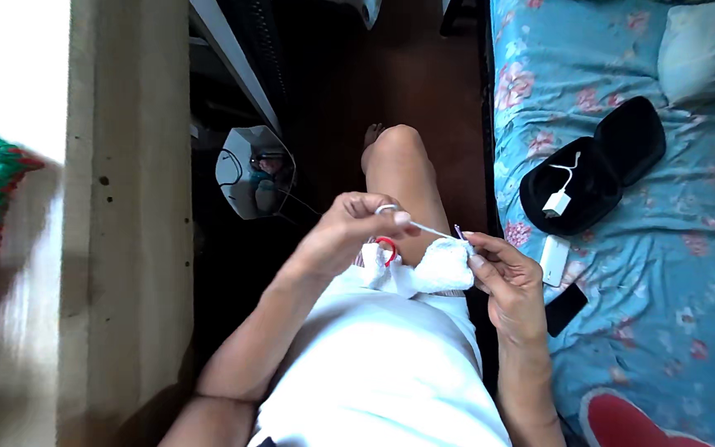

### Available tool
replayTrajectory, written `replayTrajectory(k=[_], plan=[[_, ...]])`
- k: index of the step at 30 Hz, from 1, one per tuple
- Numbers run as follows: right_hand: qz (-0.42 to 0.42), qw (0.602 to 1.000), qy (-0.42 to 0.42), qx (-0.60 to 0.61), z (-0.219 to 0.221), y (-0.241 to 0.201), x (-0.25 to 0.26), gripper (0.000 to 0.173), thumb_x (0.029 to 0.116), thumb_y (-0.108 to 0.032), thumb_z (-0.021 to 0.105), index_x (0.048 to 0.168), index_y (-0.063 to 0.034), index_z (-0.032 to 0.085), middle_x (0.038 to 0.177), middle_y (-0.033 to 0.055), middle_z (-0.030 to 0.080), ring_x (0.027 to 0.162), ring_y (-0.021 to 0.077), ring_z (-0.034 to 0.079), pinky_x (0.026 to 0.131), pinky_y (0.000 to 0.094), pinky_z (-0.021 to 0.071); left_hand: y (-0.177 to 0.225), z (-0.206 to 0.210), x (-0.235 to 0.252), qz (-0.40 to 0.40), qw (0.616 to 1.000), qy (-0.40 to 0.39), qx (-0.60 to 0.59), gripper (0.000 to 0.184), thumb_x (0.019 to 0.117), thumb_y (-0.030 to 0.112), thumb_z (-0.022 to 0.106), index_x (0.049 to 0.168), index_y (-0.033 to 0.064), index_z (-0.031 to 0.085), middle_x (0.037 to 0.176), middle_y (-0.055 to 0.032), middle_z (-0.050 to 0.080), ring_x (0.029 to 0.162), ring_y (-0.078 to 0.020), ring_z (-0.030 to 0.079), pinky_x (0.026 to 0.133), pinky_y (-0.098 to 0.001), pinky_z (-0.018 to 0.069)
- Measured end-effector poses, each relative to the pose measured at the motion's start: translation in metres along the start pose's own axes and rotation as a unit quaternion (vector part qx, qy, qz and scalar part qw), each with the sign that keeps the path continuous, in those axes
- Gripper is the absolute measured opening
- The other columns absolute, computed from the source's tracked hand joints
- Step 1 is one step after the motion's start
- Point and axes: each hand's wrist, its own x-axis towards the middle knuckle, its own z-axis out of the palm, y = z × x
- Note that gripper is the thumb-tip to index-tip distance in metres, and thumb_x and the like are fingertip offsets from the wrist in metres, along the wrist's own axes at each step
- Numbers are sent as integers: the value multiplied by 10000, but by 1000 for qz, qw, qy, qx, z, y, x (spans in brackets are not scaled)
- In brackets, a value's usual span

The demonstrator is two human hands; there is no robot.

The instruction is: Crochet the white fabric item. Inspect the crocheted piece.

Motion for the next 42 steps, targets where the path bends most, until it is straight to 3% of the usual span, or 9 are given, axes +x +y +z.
replayTrajectory(k=[2,4,5,7,10,15,23,32,42], plan=[[7,1000,5,13,-1,1,-2,261,975,14,588,1178,-47,740,1001,-17,752,774,-11,654,684,150,546,3,-16,-1,-9,997,-42,-58,279,958,349,653,759,185,757,812,48,721,785,-62,685,793,-259,575],[6,1000,8,9,2,2,-5,265,973,17,589,1179,-50,741,1003,-16,753,800,0,670,713,162,563,0,-20,-3,1,991,-57,-120,269,954,367,669,838,159,795,893,11,753,875,-105,712,867,-299,577],[1,1000,7,2,4,2,-6,266,977,17,586,1184,-48,740,1016,-10,754,826,9,682,737,171,575,-3,-15,-4,7,989,-51,-136,245,943,361,682,936,146,800,974,-18,761,947,-135,719,887,-321,579],[-11,1000,7,-15,8,2,-8,266,983,22,580,1195,-32,731,1053,1,750,869,20,690,771,183,584,-7,2,-5,9,992,-44,-117,425,926,246,703,1332,122,669,1139,-82,726,1013,-174,701,858,-318,588],[-37,998,19,-56,12,1,-12,264,973,38,574,1192,18,719,1051,25,735,882,20,679,781,178,580,-4,28,-1,-18,999,-19,-22,846,838,-95,623,1594,162,344,1095,-113,692,833,-140,695,721,-239,590],[-72,991,28,-109,15,-3,-19,254,987,3,582,1197,29,722,1043,39,723,872,-6,647,762,137,549,-7,45,0,10,998,48,30,833,853,-160,626,1589,109,342,830,-79,712,643,-80,645,634,-178,546],[-217,920,38,-325,1,2,-16,237,1006,-29,570,1097,-53,788,873,87,660,834,60,618,783,162,511,-2,46,-1,-19,996,80,21,786,882,-127,606,1583,110,345,861,-96,718,662,-83,655,604,-175,533],[-304,797,71,-518,0,-6,-18,258,965,-29,583,1044,-109,816,815,119,673,720,188,593,638,266,454,-3,46,0,-39,995,94,21,733,884,-125,626,1546,101,407,841,-101,715,651,-97,660,622,-196,555],[-302,808,66,-502,5,-3,-14,245,967,-39,593,1032,-112,817,815,115,675,726,178,597,652,253,464,-5,46,1,-26,995,89,30,711,875,-129,633,1527,60,424,797,-91,709,611,-75,634,578,-173,522]])
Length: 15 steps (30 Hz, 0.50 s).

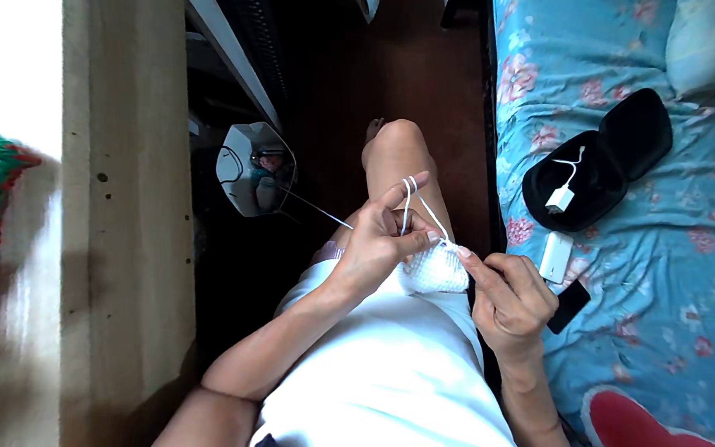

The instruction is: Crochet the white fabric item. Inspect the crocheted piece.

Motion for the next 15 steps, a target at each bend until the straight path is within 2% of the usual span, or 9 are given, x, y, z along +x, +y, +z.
replayTrajectory(k=[3,5,7,9,11,12,14,15], plan=[[34,996,2,77,2,2,0,215,973,-34,611,1020,-85,815,822,111,673,771,140,617,707,215,492,0,-1,1,-13,1000,-5,-23,725,878,-108,634,1543,81,414,808,-98,714,621,-82,645,587,-178,531],[78,984,-4,158,2,4,-1,198,979,-27,609,1024,-41,801,833,92,656,809,81,617,764,165,509,0,-1,0,-3,999,-13,-30,784,876,-123,623,1576,112,360,860,-104,729,660,-88,665,617,-182,541],[102,976,-6,191,2,4,0,208,977,-16,599,1050,-19,794,843,86,651,808,46,609,765,137,503,-1,2,-2,37,999,-23,6,883,870,-148,615,1620,137,245,906,-89,722,704,-96,678,673,-199,570],[112,977,-7,181,2,-1,3,214,970,-12,597,1061,-13,792,856,87,660,807,34,610,759,123,503,-7,6,-5,121,989,-8,89,907,866,-123,648,1624,94,201,875,-58,703,720,-90,676,700,-214,583],[119,982,-7,148,3,-10,8,228,958,-11,589,1063,-8,792,854,95,670,793,45,612,744,128,503,-20,10,-6,260,945,21,197,823,865,-96,653,1581,-29,254,871,-68,700,751,-95,676,733,-243,586],[129,983,-8,133,4,-16,12,243,945,-12,582,1068,-4,790,846,95,668,771,46,603,723,126,497,-28,12,-5,332,909,38,249,737,871,-86,649,1536,-65,332,872,-89,701,769,-110,679,751,-258,584],[171,975,-17,139,5,-26,21,255,947,-26,583,1112,5,775,839,78,649,728,20,582,673,111,486,-42,15,-2,430,844,66,313,498,912,-56,637,1390,-22,503,886,-118,699,804,-148,686,787,-281,580],[199,964,-21,175,6,-29,24,262,943,-22,594,1146,18,754,859,66,655,732,-2,590,672,100,496,-48,15,-1,455,827,76,321,401,926,-41,640,1316,6,558,891,-125,715,823,-164,704,794,-289,582]])
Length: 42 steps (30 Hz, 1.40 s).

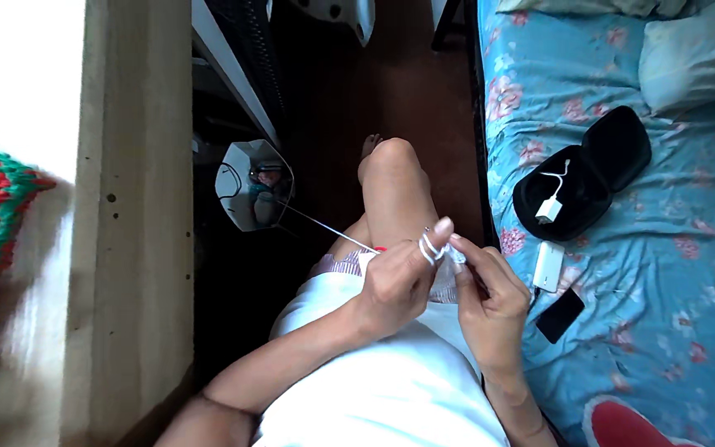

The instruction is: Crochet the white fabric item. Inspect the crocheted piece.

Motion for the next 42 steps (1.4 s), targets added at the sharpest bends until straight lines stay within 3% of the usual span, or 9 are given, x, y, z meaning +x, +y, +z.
replayTrajectory(k=[4,8,18,24,29,33,36,39,42], plan=[[37,982,-5,184,2,5,6,262,919,50,626,1175,79,672,955,39,713,822,-13,659,758,142,571,7,-3,3,-162,969,20,-185,692,909,-43,658,1528,52,367,924,-16,711,871,-77,691,842,-260,579],[-139,989,47,-4,1,23,-1,158,1016,-87,588,1037,26,696,891,95,671,842,43,641,772,129,524,12,-19,22,-356,873,-9,-334,948,850,-112,631,1632,104,141,800,0,645,718,-69,651,730,-232,578],[-238,957,59,-157,-13,33,-2,177,999,-62,578,986,-12,747,787,120,646,723,178,599,672,235,490,4,-33,34,-375,851,-82,-359,798,895,-81,540,1613,56,218,759,-14,632,656,-51,616,684,-191,545],[-188,982,15,-18,-18,43,-3,161,1012,-76,596,1027,-18,745,814,89,616,790,77,605,740,148,499,-4,-38,35,-431,794,-93,-418,732,897,-94,532,1582,61,326,755,-44,645,644,-65,616,668,-205,546],[-71,983,-60,160,-17,38,0,203,1009,-63,597,1148,-31,741,926,12,664,855,-37,606,796,109,522,1,-28,29,-302,897,-115,-300,788,853,-104,617,1573,11,318,806,-10,647,692,-43,622,690,-195,556],[3,961,-94,261,-15,32,4,263,1010,-88,606,1230,-121,745,1062,-37,721,947,-13,657,852,156,558,6,-13,16,-187,942,-103,-260,641,880,-85,625,1489,-85,425,1151,-110,689,876,-34,650,816,-225,567],[54,941,-90,322,-17,32,5,243,989,-81,629,1189,-125,760,1055,-64,742,853,-28,656,735,141,549,4,-20,20,-304,878,-95,-358,594,877,-85,621,1452,7,507,891,21,691,757,-10,637,736,-190,556],[71,934,-77,341,-21,34,5,237,988,-65,627,1182,-103,758,1045,-56,745,793,-38,637,682,129,529,-16,-37,20,-389,801,-92,-446,98,925,81,657,978,106,736,821,8,727,722,-54,680,691,-230,580],[95,926,-63,360,-26,37,6,248,978,-56,626,1181,-106,759,1030,-47,752,733,-46,606,636,126,497,-37,-61,18,-391,783,-179,-449,217,928,255,694,733,159,700,769,26,710,729,-53,682,700,-231,572]])
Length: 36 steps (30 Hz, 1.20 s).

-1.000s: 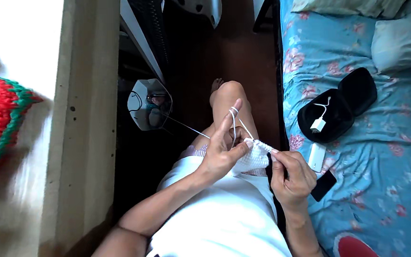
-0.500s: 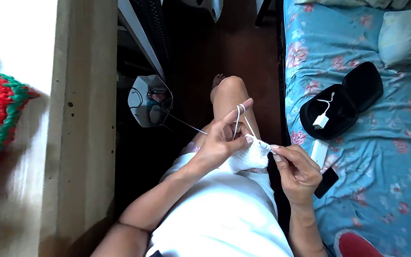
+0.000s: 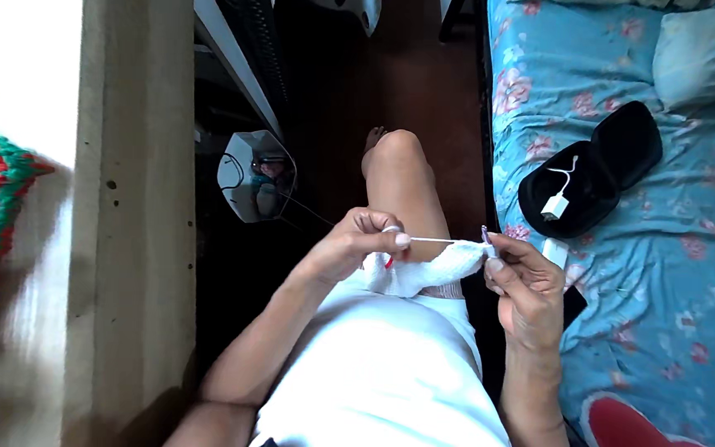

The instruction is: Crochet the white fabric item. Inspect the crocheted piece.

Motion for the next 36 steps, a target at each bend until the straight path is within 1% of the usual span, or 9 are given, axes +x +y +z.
replayTrajectory(k=[2,4,6,8,10,14,19,24,36], plan=[[11,1000,4,14,1,1,-1,248,974,-52,631,1177,-106,763,1022,-40,755,725,-44,607,631,127,496,0,-14,-4,-7,999,-41,-5,288,930,298,695,677,163,718,802,22,734,761,-58,700,690,-216,572],[14,1000,9,16,5,2,-2,249,969,-34,628,1172,-91,761,1014,-31,754,713,-41,602,623,128,494,-3,-16,-5,22,997,-57,-41,285,945,358,684,739,173,752,891,20,749,857,-83,705,776,-255,570],[3,1000,13,-9,11,3,-5,259,975,-20,613,1185,-78,752,1035,-35,749,733,-41,608,641,127,505,-3,-4,-2,45,994,-40,-92,262,925,359,720,1062,143,778,1092,-41,738,1014,-151,693,882,-319,571],[-10,999,14,-38,15,3,-7,263,980,-8,605,1198,-60,743,1044,-33,741,762,-36,617,656,130,516,1,15,4,41,995,-25,-88,643,892,231,751,1489,176,519,1245,-92,679,1077,-186,676,886,-315,576],[-24,997,11,-70,17,4,-10,264,985,-3,597,1211,-34,729,1046,-19,726,775,-34,610,658,127,512,5,34,9,23,999,14,-44,882,832,-29,685,1599,221,330,1176,-86,691,950,-154,699,812,-270,592],[-46,991,10,-124,19,3,-16,254,986,-4,590,1202,11,722,1048,6,722,836,-27,629,726,126,532,7,58,10,40,993,103,37,874,827,-174,638,1592,129,341,896,-62,728,746,-98,693,732,-220,587],[-82,974,4,-211,16,3,-17,258,1009,-43,580,1211,-4,735,979,34,684,890,-23,616,836,123,528,8,60,10,36,989,138,42,773,845,-170,622,1545,75,406,841,-69,716,700,-81,671,699,-199,568],[-142,926,-26,-349,3,5,-13,298,1036,-79,526,1188,-130,778,837,53,605,782,37,557,740,154,466,10,57,11,18,986,161,50,692,866,-147,619,1505,69,461,824,-83,713,680,-85,663,675,-201,561],[-230,790,-3,-568,11,-7,-14,384,962,4,535,1163,-180,805,766,113,600,705,208,568,595,280,422,10,59,10,53,980,168,97,713,857,-165,640,1507,61,451,792,-79,698,633,-86,647,626,-191,554]])
